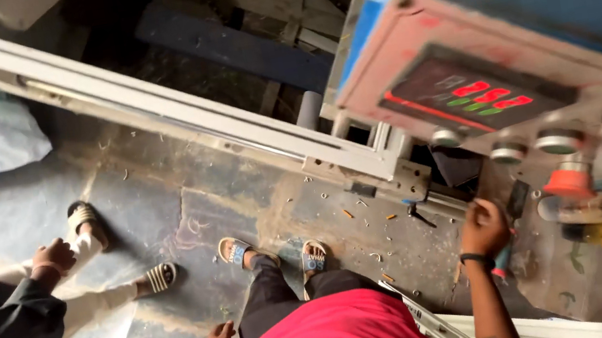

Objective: The person uses a scraper to remove excess material from the corners of a white window frame held in a machine. They then lift the frame, scrape the remaining corners, and place it onto a stack of finished frames.

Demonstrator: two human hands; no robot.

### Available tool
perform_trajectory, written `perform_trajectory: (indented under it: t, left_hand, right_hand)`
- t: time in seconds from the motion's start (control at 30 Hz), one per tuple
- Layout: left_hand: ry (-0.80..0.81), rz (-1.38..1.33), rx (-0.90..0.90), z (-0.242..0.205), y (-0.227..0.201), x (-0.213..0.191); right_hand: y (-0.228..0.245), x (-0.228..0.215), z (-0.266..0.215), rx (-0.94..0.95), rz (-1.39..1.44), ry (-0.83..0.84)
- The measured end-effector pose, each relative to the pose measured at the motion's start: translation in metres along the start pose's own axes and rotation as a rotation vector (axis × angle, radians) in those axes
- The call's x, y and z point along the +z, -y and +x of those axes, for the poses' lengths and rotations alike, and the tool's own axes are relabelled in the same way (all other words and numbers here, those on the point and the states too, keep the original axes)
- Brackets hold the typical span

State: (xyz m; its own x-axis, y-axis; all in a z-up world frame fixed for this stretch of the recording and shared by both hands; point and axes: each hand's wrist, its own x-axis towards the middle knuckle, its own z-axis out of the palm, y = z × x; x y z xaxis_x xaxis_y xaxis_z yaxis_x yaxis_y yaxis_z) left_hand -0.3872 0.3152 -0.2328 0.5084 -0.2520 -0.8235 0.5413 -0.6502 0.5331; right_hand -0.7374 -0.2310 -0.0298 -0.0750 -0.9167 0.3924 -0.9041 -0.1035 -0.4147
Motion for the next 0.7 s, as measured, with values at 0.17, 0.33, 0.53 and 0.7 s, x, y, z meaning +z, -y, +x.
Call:
perform_trajectory:
  t: [0.17, 0.33, 0.53, 0.7]
  left_hand:
    - [0.041, -0.045, -0.097, 0.003, 0.014, -0.011]
    - [-0.052, -0.164, -0.017, 0.012, -0.006, -0.017]
    - [-0.185, -0.224, 0.041, 0.016, -0.015, -0.043]
    - [-0.338, -0.184, 0.078, 0.017, 0.015, -0.061]
  right_hand:
    - [0.124, 0.014, -0.032, -0.145, 0.815, 0.503]
    - [0.273, -0.012, -0.069, 0.039, 1.079, 0.955]
    - [0.393, -0.023, -0.09, 0.385, 1.446, 1.459]
    - [0.462, -0.024, -0.103, 0.496, 1.599, 1.643]
